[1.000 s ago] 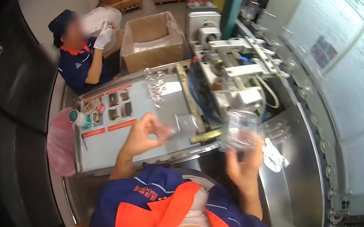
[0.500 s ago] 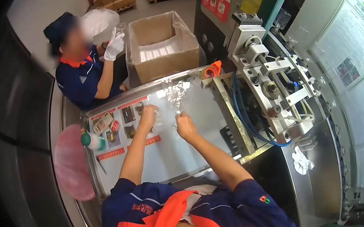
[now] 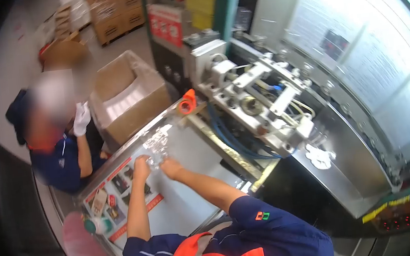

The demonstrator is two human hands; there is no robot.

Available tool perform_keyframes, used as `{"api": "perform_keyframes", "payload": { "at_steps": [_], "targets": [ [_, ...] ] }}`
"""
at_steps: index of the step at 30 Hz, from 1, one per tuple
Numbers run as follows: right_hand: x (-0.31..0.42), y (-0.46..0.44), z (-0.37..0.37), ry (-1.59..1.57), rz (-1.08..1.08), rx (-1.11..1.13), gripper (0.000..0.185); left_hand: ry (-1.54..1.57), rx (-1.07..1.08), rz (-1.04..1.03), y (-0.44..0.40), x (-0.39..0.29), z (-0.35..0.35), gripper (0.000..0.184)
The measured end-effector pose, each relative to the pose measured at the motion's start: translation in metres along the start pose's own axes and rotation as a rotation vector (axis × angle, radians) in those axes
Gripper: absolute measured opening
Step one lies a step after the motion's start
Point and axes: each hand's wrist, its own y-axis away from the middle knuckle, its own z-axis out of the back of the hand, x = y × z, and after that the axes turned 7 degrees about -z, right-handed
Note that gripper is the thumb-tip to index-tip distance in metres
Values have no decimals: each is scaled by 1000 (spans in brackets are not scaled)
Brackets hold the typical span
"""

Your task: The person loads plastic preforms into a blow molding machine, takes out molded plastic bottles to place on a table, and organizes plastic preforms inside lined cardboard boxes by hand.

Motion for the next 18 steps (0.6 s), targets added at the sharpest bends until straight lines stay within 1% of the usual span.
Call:
{"api": "perform_keyframes", "payload": {
  "at_steps": [1,3,5,7,8,9,11,12,13,14,15,16,17,18],
  "targets": [
    [7,7,5,-7,7,-33,27,15,-19,-33,0,8,-4,32],
    [22,29,15,120,131,-280,32,-7,-75,-66,0,2,-12,29],
    [47,72,55,-22,219,-172,36,-83,-155,-71,-1,-18,2,24],
    [66,141,135,-218,320,-55,33,289,-85,150,-13,-65,28,16],
    [63,174,179,-386,435,42,28,475,-44,263,-17,-95,41,13],
    [50,203,223,-558,549,141,23,612,-77,143,-23,-125,57,11],
    [8,260,289,-658,668,-157,15,887,-127,-92,-41,-194,90,8],
    [-15,283,316,-471,562,-621,12,925,-159,-185,-52,-236,109,8],
    [-39,298,330,-246,273,-991,11,961,-198,-280,-67,-278,122,8],
    [-71,308,344,-155,-20,-1237,9,996,-211,-348,-85,-317,126,9],
    [-102,308,363,-213,-171,-1448,11,1024,-225,-419,-103,-352,124,10],
    [-137,314,375,-273,-408,-1486,12,988,-188,-446,-121,-385,117,17],
    [-176,317,382,-230,-464,-1522,18,952,-152,-473,-138,-418,108,24],
    [-202,319,389,-236,-569,-1487,26,810,-157,-507,-153,-449,95,37]
  ]
}}
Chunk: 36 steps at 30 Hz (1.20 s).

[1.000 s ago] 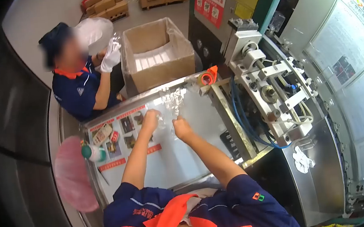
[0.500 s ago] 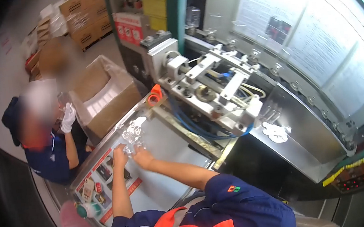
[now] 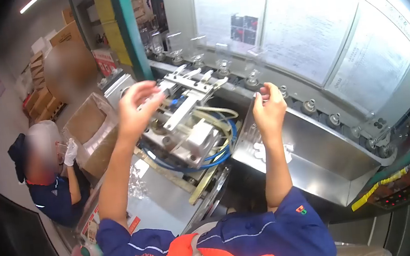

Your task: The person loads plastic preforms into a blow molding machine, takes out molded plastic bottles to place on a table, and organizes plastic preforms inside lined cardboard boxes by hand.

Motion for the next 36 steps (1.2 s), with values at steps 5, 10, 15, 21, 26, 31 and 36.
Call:
{"api": "perform_keyframes", "payload": {
  "at_steps": [5,10,15,21,26,31,36],
  "targets": [
    [-34,-46,-26,235,-24,130,61,-552,257,-9,-72,28,-121,86],
    [-30,-62,-34,207,-109,203,66,-767,407,120,-107,48,-173,92],
    [-28,-65,-38,193,-136,207,62,-698,386,258,-119,67,-190,97],
    [-25,-67,-36,21,-23,76,56,-610,323,260,-119,84,-194,90],
    [-16,-56,-14,-48,171,-1,53,-558,306,348,-120,84,-197,90],
    [-17,-37,5,-30,243,-52,52,-439,112,182,-123,74,-197,72],
    [-15,-20,25,-20,308,-118,52,-11,45,69,-123,52,-170,70]
  ]
}}
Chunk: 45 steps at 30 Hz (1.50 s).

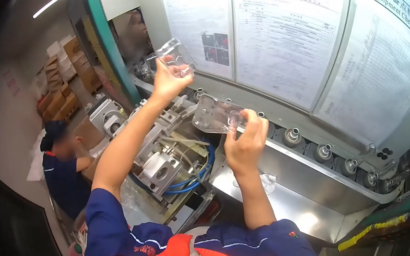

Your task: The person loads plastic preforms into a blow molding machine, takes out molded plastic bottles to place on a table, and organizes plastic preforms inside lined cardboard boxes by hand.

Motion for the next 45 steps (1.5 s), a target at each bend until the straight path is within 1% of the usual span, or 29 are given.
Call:
{"api": "perform_keyframes", "payload": {
  "at_steps": [1,2,3,5,7,8,10,11,13,15,17,19,21,22,24,25,27,28,30,31,32,33,35,37,38,40,42,43,45],
  "targets": [
    [3,4,3,-8,4,-12,53,112,4,5,10,-28,16,70],
    [9,7,9,-35,0,-13,53,190,27,-37,20,-39,35,70],
    [20,13,16,-56,-82,46,54,258,37,-74,32,-49,57,69],
    [43,24,25,-207,-62,118,51,300,10,-134,67,-73,105,65],
    [71,46,22,-731,-77,200,48,241,-52,-94,114,-91,157,63],
    [76,67,23,-555,-90,291,45,189,-67,-30,140,-97,184,62],
    [123,68,28,-568,147,665,39,172,-134,109,195,-93,235,60],
    [146,80,23,-529,240,800,36,177,-157,165,222,-88,258,59],
    [167,122,3,-656,188,1140,31,33,-194,177,288,-60,304,53],
    [175,169,-21,-652,235,1393,29,-264,-270,379,362,-34,340,47],
    [183,218,-47,-584,271,1546,29,-460,-343,620,425,-15,371,45],
    [180,270,-76,-444,258,1576,23,-729,-293,808,467,3,390,35],
    [172,322,-109,-236,196,1599,20,-912,-165,849,501,34,404,25],
    [170,341,-125,-149,133,1567,19,-998,-96,863,515,52,409,20],
    [169,371,-158,29,6,1490,18,-1023,38,848,530,89,412,13],
    [166,384,-176,1,-13,1436,19,-1035,103,834,531,103,412,13],
    [156,403,-208,-51,-44,1322,20,-938,102,798,528,124,408,16],
    [156,405,-221,-30,-8,1313,21,-889,99,778,524,133,405,19],
    [162,413,-242,12,53,1298,23,-883,118,650,516,153,399,24],
    [166,414,-252,30,41,1320,24,-882,127,585,512,163,399,26],
    [170,414,-263,48,28,1341,25,-831,113,568,510,170,397,25],
    [172,417,-272,66,13,1362,26,-850,112,547,507,176,396,23],
    [172,421,-288,10,73,1406,27,-885,114,498,498,189,392,21],
    [159,435,-302,12,130,1460,27,-874,152,492,484,185,388,24],
    [153,443,-308,42,155,1488,27,-879,165,458,486,191,388,24],
    [156,440,-304,-24,220,1484,25,-862,191,411,486,203,386,25],
    [152,457,-292,-71,273,1128,23,-830,179,383,486,207,386,24],
    [150,451,-277,-98,207,1187,19,-815,155,366,485,203,383,25],
    [154,436,-231,-183,46,1333,13,-950,32,259,478,183,371,26]
  ]
}}
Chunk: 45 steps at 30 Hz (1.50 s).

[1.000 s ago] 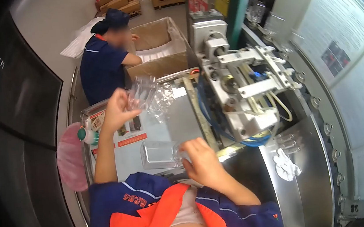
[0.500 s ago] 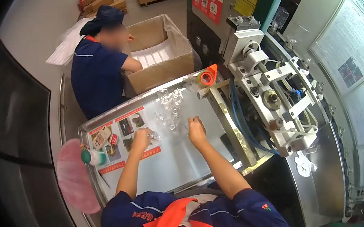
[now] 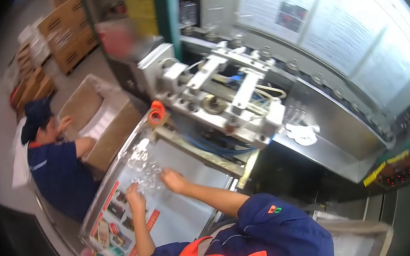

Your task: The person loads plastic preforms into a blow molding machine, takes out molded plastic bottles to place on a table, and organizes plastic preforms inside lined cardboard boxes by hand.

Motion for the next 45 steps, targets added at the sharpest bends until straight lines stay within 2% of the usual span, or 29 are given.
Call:
{"api": "perform_keyframes", "payload": {
  "at_steps": [2,3,4,5,6,7,8,9,10,11,12,13,14,15,16,19,21,22,23,25,27,28,30,32,34,36,39,42,45],
  "targets": [
    [1,55,32,-166,-110,171,22,70,-66,29,6,-11,5,26],
    [-5,89,48,-242,-183,263,28,111,-46,127,13,-19,6,24],
    [-24,126,51,-247,-334,235,33,149,-18,223,23,-25,4,21],
    [-64,171,40,-148,-379,145,30,210,-16,238,37,-28,-5,18],
    [-87,218,52,-271,-587,20,23,272,-11,252,48,-31,-15,14],
    [-118,259,75,-55,-800,36,19,314,31,259,56,-44,-22,11],
    [-163,316,71,-337,-813,-569,16,354,75,269,66,-65,-26,8],
    [-186,361,107,-566,-979,-681,9,475,159,293,77,-81,-36,7],
    [-200,404,139,-1155,-1019,-1008,9,592,252,315,85,-100,-48,6],
    [-214,446,173,-1674,-914,-1503,15,668,336,291,90,-125,-57,5],
    [-232,488,190,-1690,-384,-1721,15,739,429,265,96,-151,-64,5],
    [-239,517,224,-1726,-413,-2111,16,816,518,204,101,-177,-71,6],
    [-249,553,242,-1658,-169,-2091,11,889,608,143,102,-205,-79,6],
    [-245,572,267,-1621,-139,-2217,5,960,694,84,99,-234,-85,7],
    [-262,599,277,-1617,16,-2200,11,956,779,-3,95,-265,-85,8],
    [-274,642,284,-1656,94,-2266,13,940,963,-276,85,-351,-85,9],
    [-230,625,291,-1316,-195,-2009,19,873,994,-472,82,-399,-86,8],
    [-220,617,282,-1282,-251,-1938,20,838,1006,-564,84,-421,-88,8],
    [-195,605,277,-1256,-429,-1866,22,881,1027,-582,90,-440,-95,8],
    [-180,597,239,-1360,-354,-1750,18,921,1132,-564,104,-480,-100,9],
    [-139,597,223,-1241,-601,-1626,17,958,1225,-593,126,-518,-102,10],
    [-120,599,219,-1095,-884,-1616,14,970,1289,-610,140,-537,-100,11],
    [-96,624,195,-859,-989,-1713,14,949,1370,-842,167,-577,-85,12],
    [-85,670,164,-328,-1258,-1853,14,954,1461,-1076,198,-614,-72,11],
    [-58,727,151,62,-1702,-1789,16,954,1507,-1376,237,-640,-80,11],
    [-41,776,134,222,-2042,-1526,22,1005,1383,-1709,275,-671,-83,11],
    [-47,808,114,142,-2365,-1271,26,969,1232,-2058,332,-705,-102,14],
    [-62,819,106,-41,-2314,-1406,27,939,1021,-2264,377,-725,-117,14],
    [-68,820,108,-21,-2310,-1475,27,935,834,-2397,413,-732,-144,12]
  ]
}}
